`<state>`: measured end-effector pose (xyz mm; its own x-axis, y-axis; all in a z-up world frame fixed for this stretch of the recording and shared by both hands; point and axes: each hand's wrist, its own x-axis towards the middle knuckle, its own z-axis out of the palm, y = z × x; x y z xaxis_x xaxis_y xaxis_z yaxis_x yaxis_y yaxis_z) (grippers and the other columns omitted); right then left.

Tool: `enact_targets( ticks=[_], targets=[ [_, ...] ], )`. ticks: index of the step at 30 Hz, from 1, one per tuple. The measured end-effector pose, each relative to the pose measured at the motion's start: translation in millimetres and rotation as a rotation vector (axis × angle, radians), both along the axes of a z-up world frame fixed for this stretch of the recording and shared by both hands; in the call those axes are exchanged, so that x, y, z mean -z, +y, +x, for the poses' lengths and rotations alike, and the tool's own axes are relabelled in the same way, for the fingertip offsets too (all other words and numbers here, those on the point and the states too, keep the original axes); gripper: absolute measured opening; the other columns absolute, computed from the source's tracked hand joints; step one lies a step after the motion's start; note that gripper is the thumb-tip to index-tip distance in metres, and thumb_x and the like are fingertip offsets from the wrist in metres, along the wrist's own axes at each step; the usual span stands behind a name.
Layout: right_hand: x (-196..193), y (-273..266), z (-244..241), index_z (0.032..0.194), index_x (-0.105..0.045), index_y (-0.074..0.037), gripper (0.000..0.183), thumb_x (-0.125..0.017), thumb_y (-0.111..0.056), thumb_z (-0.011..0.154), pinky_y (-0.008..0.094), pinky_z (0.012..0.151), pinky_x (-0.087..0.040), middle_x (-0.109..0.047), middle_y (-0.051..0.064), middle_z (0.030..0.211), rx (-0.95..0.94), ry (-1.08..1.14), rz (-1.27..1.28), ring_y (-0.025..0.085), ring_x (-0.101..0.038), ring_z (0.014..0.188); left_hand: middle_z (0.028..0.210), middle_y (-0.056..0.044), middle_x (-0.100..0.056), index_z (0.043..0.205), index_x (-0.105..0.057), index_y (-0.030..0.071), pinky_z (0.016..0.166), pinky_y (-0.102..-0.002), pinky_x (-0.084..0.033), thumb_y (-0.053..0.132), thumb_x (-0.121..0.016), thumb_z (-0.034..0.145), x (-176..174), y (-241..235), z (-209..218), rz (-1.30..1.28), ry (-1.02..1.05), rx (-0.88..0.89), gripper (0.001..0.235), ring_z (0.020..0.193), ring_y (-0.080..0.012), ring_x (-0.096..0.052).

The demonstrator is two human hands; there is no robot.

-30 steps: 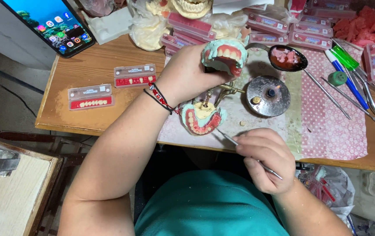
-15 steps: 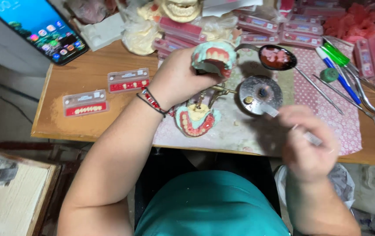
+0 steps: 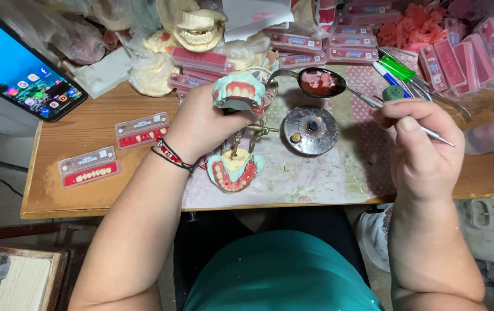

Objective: The person works on a dental model, using a metal tool to apply material to the gum area. They then select a tooth from a plastic case, use a rotary tool to shape it, and finally place the tooth into the model.

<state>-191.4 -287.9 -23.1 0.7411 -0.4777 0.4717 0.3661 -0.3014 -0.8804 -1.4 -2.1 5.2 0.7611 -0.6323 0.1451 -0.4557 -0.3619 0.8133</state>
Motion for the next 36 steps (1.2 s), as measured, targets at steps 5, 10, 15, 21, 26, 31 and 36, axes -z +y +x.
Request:
enact_targets(
  ticks=[5, 10, 15, 21, 26, 31, 36],
  targets=[
    [-9.3, -21.6, -25.2, 0.141, -0.053, 0.005, 0.059, -0.071, -0.022, 0.091, 0.027, 0.089, -0.060, -0.061, 0.019, 0.136, -0.362, 0.121, 0.171, 0.024, -0.071, 0.099, 0.106, 0.000, -0.082, 0.108, -0.079, 0.020, 0.085, -0.034, -0.055, 0.031, -0.083, 0.077, 0.0, 0.1, 0.6, 0.017, 0.007, 0.004, 0.032, 0.103, -0.0176, -0.076],
    [3.9, -27.3, -26.4, 0.107, -0.071, -0.002, 0.011, -0.072, -0.004, 0.097, 0.033, 0.106, -0.053, -0.071, 0.013, 0.114, -0.074, 0.377, -0.225, 0.020, -0.067, 0.109, 0.111, -0.002, -0.081, 0.111, -0.078, 0.018, 0.087, -0.036, -0.055, 0.028, -0.082, 0.078, 2.4, 0.0, 1.8, -0.006, -0.019, 0.030, 0.035, 0.106, -0.0198, -0.075],
    [16.7, -27.0, -25.7, 0.107, -0.076, -0.012, 0.011, -0.071, -0.009, 0.098, 0.039, 0.102, -0.044, -0.074, 0.002, 0.107, 0.069, 0.527, -0.764, 0.024, -0.063, 0.108, 0.106, -0.002, -0.082, 0.107, -0.079, 0.019, 0.084, -0.035, -0.055, 0.030, -0.082, 0.080, 0.9, 1.0, 0.8, 0.004, -0.035, 0.020, 0.030, 0.102, -0.0200, -0.076],
    [-15.9, 32.0, -19.8, 0.098, -0.078, -0.007, 0.007, -0.075, -0.014, 0.098, 0.038, 0.084, -0.055, -0.077, 0.008, 0.095, -0.133, 0.241, -0.832, 0.022, -0.070, 0.084, 0.102, -0.001, -0.083, 0.103, -0.080, 0.022, 0.082, -0.034, -0.055, 0.032, -0.087, 0.075, 10.1, -2.1, 4.6, -0.010, -0.071, 0.004, 0.031, 0.101, -0.0200, -0.077],
    [-12.2, 83.4, -4.3, 0.107, -0.081, -0.018, 0.016, -0.075, -0.020, 0.093, 0.046, 0.070, -0.059, -0.081, 0.009, 0.085, -0.172, 0.397, -0.882, 0.034, -0.076, 0.079, 0.094, -0.016, -0.079, 0.102, -0.076, 0.003, 0.088, -0.051, -0.057, 0.019, -0.085, 0.075, 1.8, 1.0, -6.4, -0.154, -0.064, 0.017, 0.033, 0.102, -0.0403, -0.075],
    [-6.8, 89.1, 5.0, 0.115, -0.079, -0.023, 0.022, -0.071, -0.028, 0.095, 0.046, 0.068, -0.059, -0.080, 0.009, 0.083, -0.150, 0.584, -1.077, 0.033, -0.077, 0.079, 0.094, -0.013, -0.080, 0.102, -0.076, 0.006, 0.088, -0.049, -0.058, 0.020, -0.086, 0.073, 5.1, 1.8, -2.3, -0.189, -0.044, 0.004, 0.034, 0.102, -0.0370, -0.076],
    [3.7, 83.4, 9.9, 0.107, -0.069, -0.026, 0.014, -0.064, -0.035, 0.097, 0.049, 0.044, -0.051, -0.075, 0.003, 0.075, -0.177, 0.476, -1.467, 0.030, -0.073, 0.063, 0.096, -0.004, -0.083, 0.102, -0.077, 0.018, 0.073, -0.032, -0.053, 0.035, -0.086, 0.076, 12.4, 2.1, 5.0, -0.116, -0.144, 0.028, 0.032, 0.094, -0.0206, -0.079]
  ],
)
